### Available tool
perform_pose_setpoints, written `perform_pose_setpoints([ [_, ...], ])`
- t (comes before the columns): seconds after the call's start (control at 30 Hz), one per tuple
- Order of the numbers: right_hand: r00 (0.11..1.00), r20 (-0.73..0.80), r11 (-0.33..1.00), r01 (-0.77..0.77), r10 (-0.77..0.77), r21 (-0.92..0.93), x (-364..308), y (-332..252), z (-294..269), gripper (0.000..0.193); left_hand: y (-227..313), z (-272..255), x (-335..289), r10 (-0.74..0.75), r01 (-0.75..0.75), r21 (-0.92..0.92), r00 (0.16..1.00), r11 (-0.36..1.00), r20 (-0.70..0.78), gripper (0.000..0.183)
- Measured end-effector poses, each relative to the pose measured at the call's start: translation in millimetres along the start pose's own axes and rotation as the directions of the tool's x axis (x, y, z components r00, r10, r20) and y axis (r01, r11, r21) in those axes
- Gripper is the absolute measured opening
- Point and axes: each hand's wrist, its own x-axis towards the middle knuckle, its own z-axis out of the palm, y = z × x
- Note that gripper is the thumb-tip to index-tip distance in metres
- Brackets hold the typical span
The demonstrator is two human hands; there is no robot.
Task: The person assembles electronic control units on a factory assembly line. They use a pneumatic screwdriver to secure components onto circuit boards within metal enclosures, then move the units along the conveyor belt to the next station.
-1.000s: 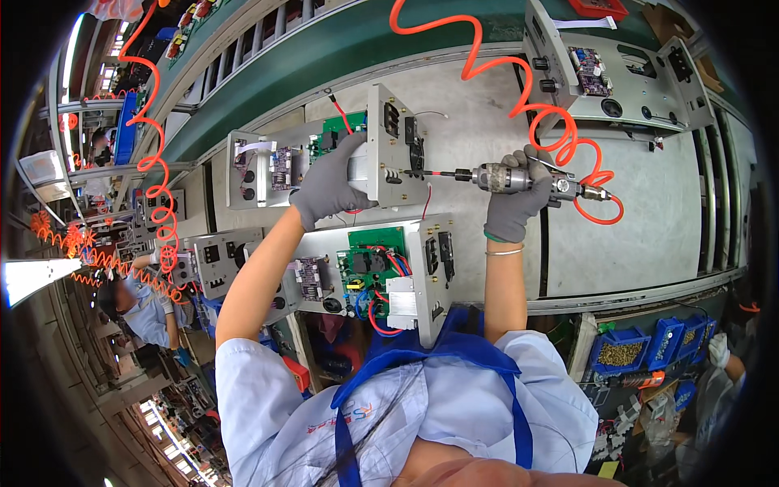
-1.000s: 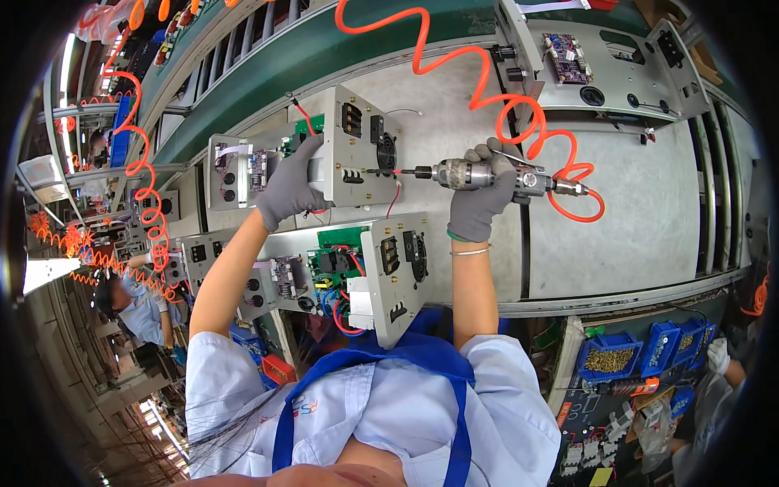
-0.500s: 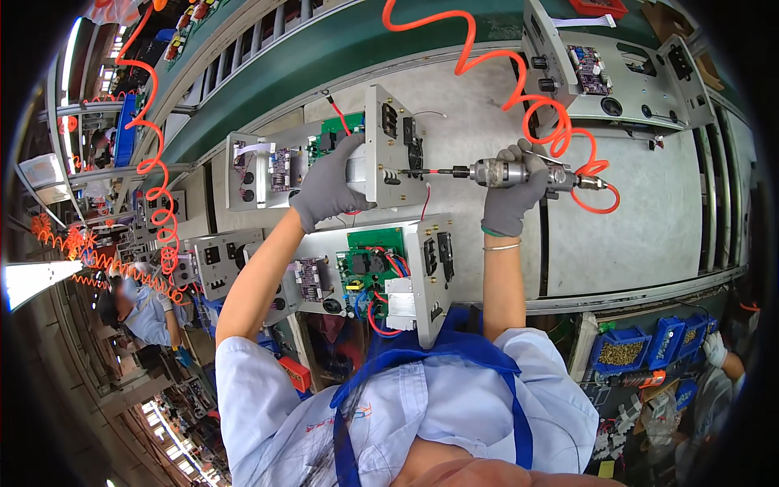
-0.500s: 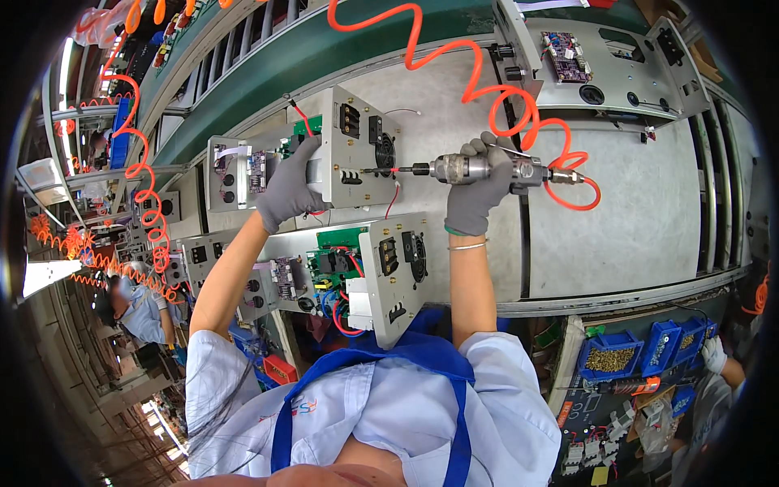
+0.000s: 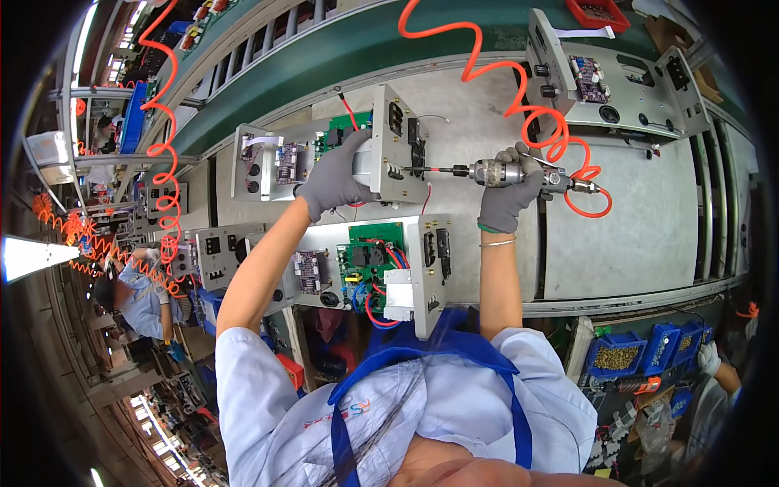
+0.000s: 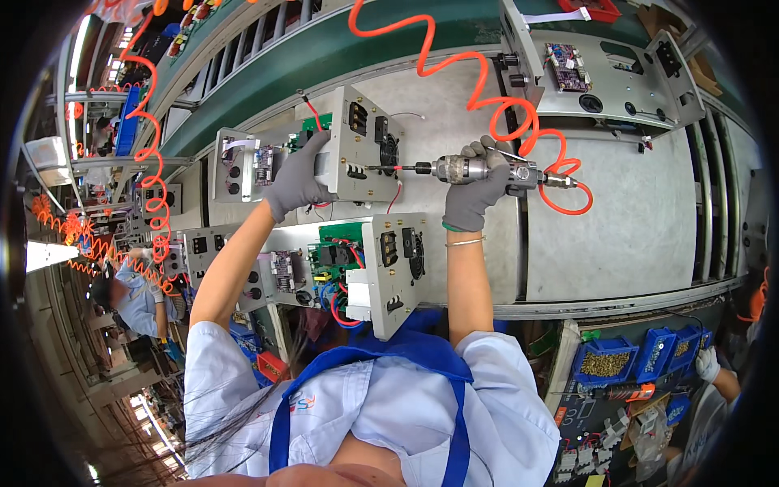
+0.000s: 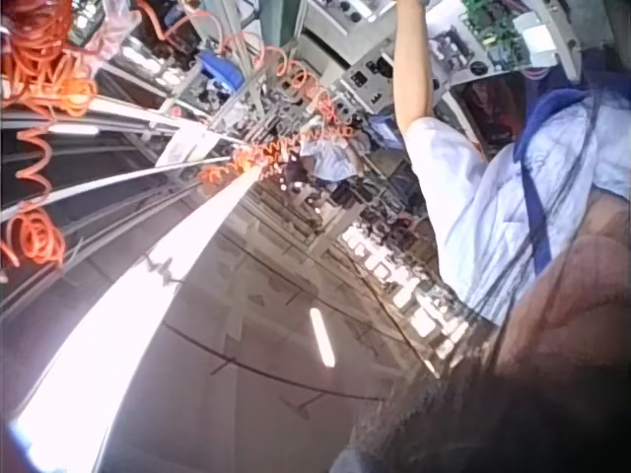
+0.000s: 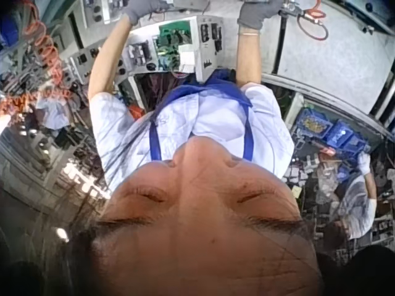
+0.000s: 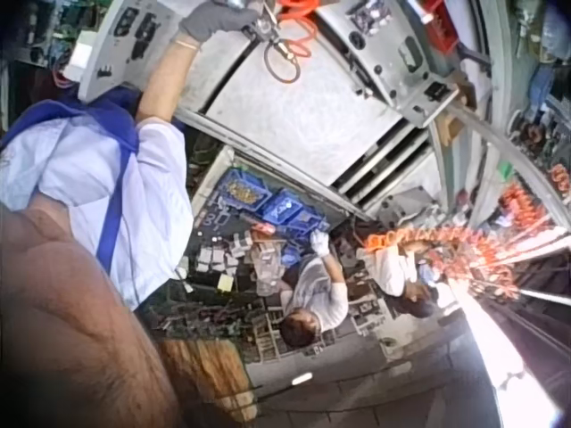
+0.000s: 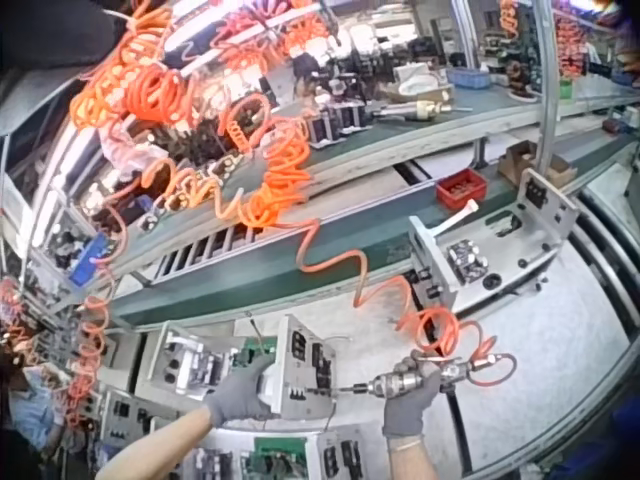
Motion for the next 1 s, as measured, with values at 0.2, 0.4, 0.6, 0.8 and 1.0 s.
perform_pose_setpoints([
  [0.2, 0.931, 0.297, 0.967, -0.244, 0.213, 0.072, 27, -7, -43, 0.027, -4, -6, -15, 0.129, -0.153, -0.211, 0.984, 0.965, -0.124, 0.09],
  [0.4, 0.938, 0.345, 0.999, -0.023, 0.032, -0.03, -29, -68, 1, 0.028, -4, -2, -97, -0.223, -0.012, -0.941, 0.97, 0.339, -0.092, 0.038],
  [0.6, 0.771, 0.604, 0.95, 0.306, -0.203, -0.071, -123, -127, 76, 0.031, 41, 40, -132, -0.108, 0.163, -0.98, 0.983, 0.114, 0.151, 0.039],
  [0.8, 0.559, 0.805, 0.977, 0.041, -0.197, 0.21, -169, -136, 89, 0.029, 71, 57, -147, -0.092, 0.044, -0.993, 0.994, -0.114, 0.055, 0.032],
  [1.0, 0.628, 0.766, 0.988, 0.027, -0.138, 0.155, -177, -133, 76, 0.035, 85, 59, -172, -0.158, 0.094, -0.989, 0.981, -0.116, 0.112, 0.032],
])
